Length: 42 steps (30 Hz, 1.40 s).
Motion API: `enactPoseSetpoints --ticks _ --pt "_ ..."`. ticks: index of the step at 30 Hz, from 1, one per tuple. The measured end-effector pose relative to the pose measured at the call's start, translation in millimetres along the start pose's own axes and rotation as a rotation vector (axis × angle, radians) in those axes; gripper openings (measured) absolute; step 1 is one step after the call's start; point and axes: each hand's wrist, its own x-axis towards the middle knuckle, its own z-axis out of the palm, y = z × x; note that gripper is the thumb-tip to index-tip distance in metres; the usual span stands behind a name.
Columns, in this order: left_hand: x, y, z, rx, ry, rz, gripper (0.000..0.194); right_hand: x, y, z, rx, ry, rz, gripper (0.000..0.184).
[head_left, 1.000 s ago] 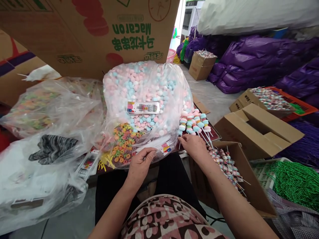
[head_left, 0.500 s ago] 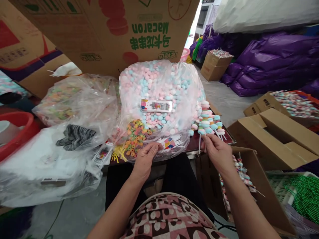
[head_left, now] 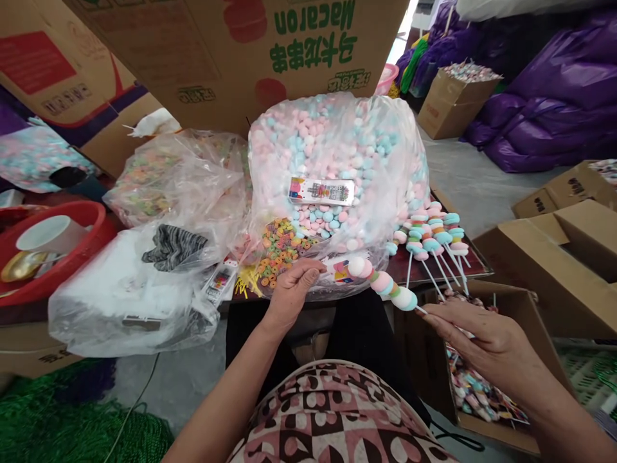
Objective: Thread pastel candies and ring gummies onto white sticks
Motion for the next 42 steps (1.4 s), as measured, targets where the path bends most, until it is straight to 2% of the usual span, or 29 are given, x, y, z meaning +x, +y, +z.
enactPoseSetpoints --ticks 5,8,13,17,20,25,27,29,31,33,35,37,40,42 --pt "4.1 7.9 -6.7 0.119 -0.119 0.138 0.023 -3.1 15.9 -7.7 -0.113 -0.035 -0.151 0.016" --pt "6.9 14.2 -8.3 0.221 -0.19 0.223 0.024 -1.8 17.6 -10.8 -0.098 -0.017 -0.206 0.014" --pt "6.9 24.2 -4.3 0.412 -0.248 0.36 0.026 -7.8 16.5 -4.7 -0.074 0.059 -0.025 0.015" --pt "5.9 30.5 -0.1 0.531 -0.222 0.493 0.023 -13.8 17.2 0.5 0.037 -0.031 0.05 0.017" --pt "7.6 33.7 1.5 0.592 -0.228 0.528 0.026 -13.4 16.0 2.8 0.101 -0.075 0.088 0.02" --pt "10.0 40.4 2.5 0.662 -0.282 0.62 0.027 -11.3 10.1 13.6 0.134 0.006 0.216 0.021" --pt "10.3 43.8 3.3 0.684 -0.241 0.661 0.024 -12.0 7.5 20.1 0.173 0.052 0.249 0.019" --pt "10.8 46.4 5.5 0.714 -0.144 0.674 0.02 -12.7 4.8 27.5 0.237 0.113 0.272 0.016" --pt "11.5 47.3 9.4 0.712 -0.008 0.654 0.028 -12.9 1.9 35.9 0.308 0.175 0.303 0.014" --pt "11.8 47.0 14.8 0.639 0.137 0.586 0.06 -12.0 -1.2 45.0 0.373 0.223 0.341 0.012" --pt "11.2 46.8 20.7 0.455 0.224 0.452 0.088 -10.1 -4.2 53.8 0.429 0.26 0.375 0.013" --pt "9.1 48.7 25.8 0.175 0.164 0.263 0.09 -7.5 -7.3 60.6 0.475 0.287 0.389 0.014" --pt "4.2 56.1 31.5 -0.248 -0.092 -0.001 0.068 -3.0 -12.0 65.9 0.523 0.297 0.384 0.014" --pt "1.1 62.2 34.8 -0.411 -0.192 -0.086 0.06 -0.5 -15.0 67.4 0.533 0.28 0.376 0.013"
